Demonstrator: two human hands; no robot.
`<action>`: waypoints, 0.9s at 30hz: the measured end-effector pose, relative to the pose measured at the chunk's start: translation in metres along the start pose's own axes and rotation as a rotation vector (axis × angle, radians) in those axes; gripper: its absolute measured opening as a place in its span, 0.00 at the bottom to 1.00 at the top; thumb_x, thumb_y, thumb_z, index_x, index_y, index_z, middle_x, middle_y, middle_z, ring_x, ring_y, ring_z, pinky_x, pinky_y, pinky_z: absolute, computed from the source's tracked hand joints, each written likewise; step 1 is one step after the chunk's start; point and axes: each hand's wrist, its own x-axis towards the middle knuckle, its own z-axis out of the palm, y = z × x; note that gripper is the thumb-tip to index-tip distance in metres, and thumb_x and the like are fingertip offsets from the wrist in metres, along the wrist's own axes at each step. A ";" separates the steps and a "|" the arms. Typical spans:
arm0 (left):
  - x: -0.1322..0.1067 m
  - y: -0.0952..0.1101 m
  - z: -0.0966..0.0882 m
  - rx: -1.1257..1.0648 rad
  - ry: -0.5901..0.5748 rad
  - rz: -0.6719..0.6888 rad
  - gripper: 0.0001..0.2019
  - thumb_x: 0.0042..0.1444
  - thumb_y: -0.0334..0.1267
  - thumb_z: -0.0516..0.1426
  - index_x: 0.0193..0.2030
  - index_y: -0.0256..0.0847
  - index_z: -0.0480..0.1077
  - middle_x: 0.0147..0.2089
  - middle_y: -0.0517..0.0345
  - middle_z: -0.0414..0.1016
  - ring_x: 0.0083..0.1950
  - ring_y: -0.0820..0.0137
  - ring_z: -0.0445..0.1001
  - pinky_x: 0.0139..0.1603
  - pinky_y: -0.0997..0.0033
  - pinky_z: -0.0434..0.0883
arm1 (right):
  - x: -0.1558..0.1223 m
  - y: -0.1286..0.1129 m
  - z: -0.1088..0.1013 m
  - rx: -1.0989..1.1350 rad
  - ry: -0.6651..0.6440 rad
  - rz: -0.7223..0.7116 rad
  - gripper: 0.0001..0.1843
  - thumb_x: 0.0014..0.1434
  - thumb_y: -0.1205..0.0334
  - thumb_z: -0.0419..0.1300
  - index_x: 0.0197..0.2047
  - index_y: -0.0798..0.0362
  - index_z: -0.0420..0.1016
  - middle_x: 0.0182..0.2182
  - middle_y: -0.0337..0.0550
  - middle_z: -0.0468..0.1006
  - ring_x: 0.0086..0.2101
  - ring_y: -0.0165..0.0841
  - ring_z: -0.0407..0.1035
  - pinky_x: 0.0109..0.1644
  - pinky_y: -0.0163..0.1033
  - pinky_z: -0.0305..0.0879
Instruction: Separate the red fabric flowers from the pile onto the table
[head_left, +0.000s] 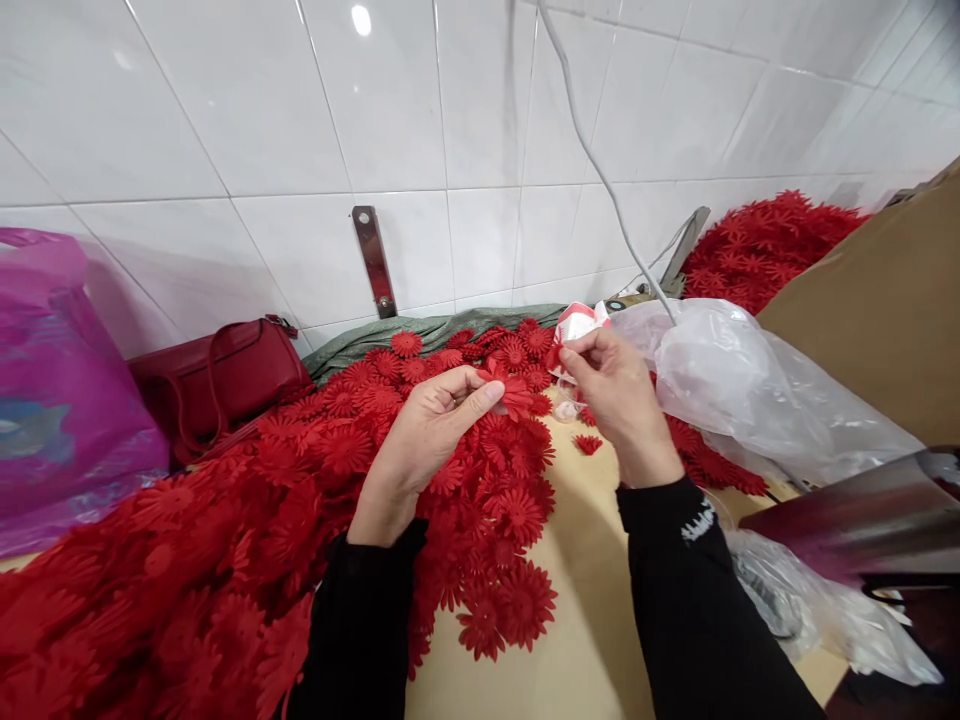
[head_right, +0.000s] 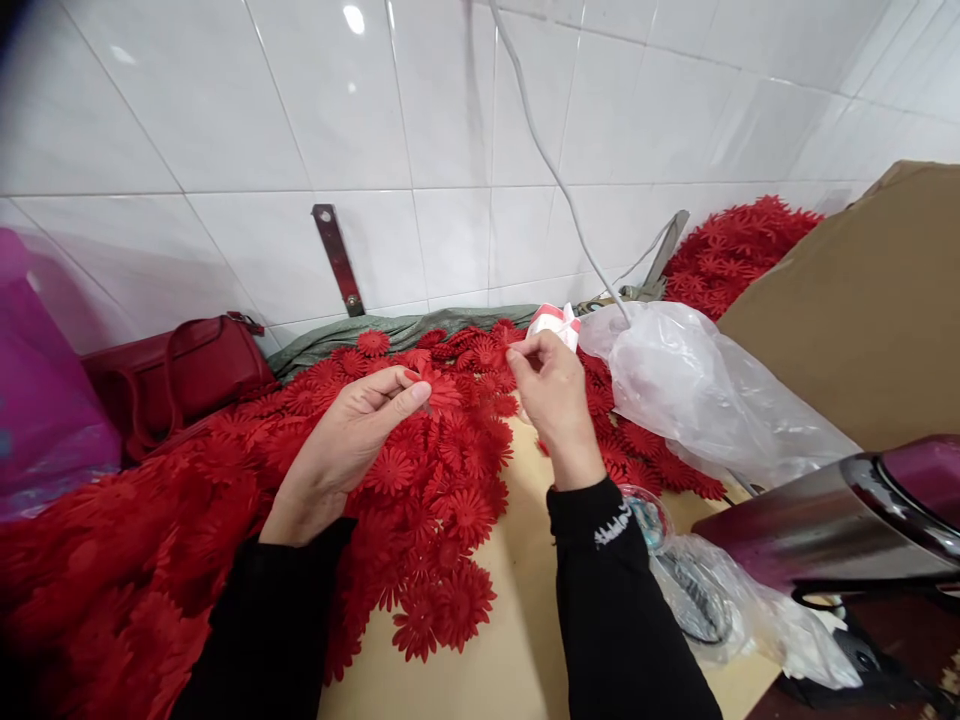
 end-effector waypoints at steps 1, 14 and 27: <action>0.000 0.000 0.000 -0.005 0.015 -0.006 0.14 0.61 0.49 0.64 0.34 0.40 0.75 0.35 0.59 0.77 0.38 0.71 0.73 0.47 0.72 0.68 | 0.002 0.000 -0.006 0.016 -0.043 0.031 0.07 0.57 0.60 0.64 0.33 0.51 0.70 0.28 0.37 0.74 0.30 0.30 0.67 0.35 0.38 0.62; 0.003 -0.003 0.012 -0.051 0.007 -0.084 0.16 0.57 0.51 0.65 0.37 0.38 0.76 0.36 0.59 0.78 0.38 0.70 0.74 0.46 0.71 0.70 | -0.015 -0.042 -0.015 0.036 -0.488 0.027 0.11 0.61 0.56 0.66 0.44 0.51 0.77 0.41 0.42 0.79 0.37 0.30 0.72 0.41 0.39 0.70; 0.004 -0.012 0.018 -0.181 0.008 -0.131 0.15 0.55 0.48 0.67 0.39 0.36 0.77 0.35 0.60 0.77 0.36 0.74 0.71 0.42 0.74 0.69 | -0.015 -0.037 0.001 0.040 -0.431 -0.081 0.03 0.62 0.63 0.62 0.37 0.53 0.74 0.32 0.37 0.74 0.34 0.29 0.67 0.41 0.39 0.65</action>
